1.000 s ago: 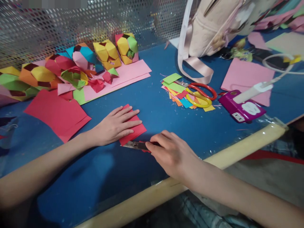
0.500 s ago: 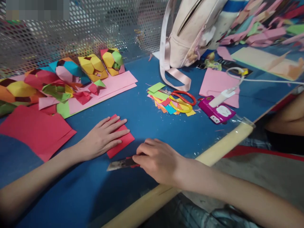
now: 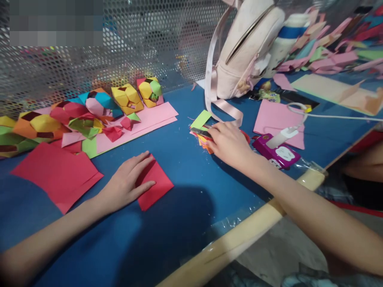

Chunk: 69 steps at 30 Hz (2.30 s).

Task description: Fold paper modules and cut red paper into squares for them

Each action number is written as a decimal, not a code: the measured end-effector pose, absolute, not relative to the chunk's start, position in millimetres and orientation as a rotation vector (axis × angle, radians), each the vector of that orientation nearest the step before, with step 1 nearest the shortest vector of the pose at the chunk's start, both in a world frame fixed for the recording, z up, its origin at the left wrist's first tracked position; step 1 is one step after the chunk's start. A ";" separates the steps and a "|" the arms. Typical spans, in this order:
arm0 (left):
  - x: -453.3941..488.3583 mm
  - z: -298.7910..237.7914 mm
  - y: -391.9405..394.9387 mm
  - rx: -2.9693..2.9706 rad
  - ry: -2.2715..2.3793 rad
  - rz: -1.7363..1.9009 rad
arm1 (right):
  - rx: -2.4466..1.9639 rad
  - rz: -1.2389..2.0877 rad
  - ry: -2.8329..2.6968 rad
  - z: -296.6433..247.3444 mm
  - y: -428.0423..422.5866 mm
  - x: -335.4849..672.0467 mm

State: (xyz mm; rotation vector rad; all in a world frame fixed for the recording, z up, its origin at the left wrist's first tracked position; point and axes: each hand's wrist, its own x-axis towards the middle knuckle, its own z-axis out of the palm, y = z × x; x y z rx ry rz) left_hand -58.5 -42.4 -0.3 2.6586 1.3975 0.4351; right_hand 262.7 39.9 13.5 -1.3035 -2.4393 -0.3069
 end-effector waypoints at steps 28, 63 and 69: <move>-59.1 10.1 -44.3 2.464 1.372 0.715 | -1.296 1.095 -1.716 9.3 44.8 177.0; -57.7 -4.1 -44.3 2.423 0.981 1.096 | -0.894 1.612 -2.012 36.0 -8.2 177.0; -53.4 10.0 -45.3 2.752 1.031 0.937 | -1.087 1.488 -2.011 34.2 5.1 175.8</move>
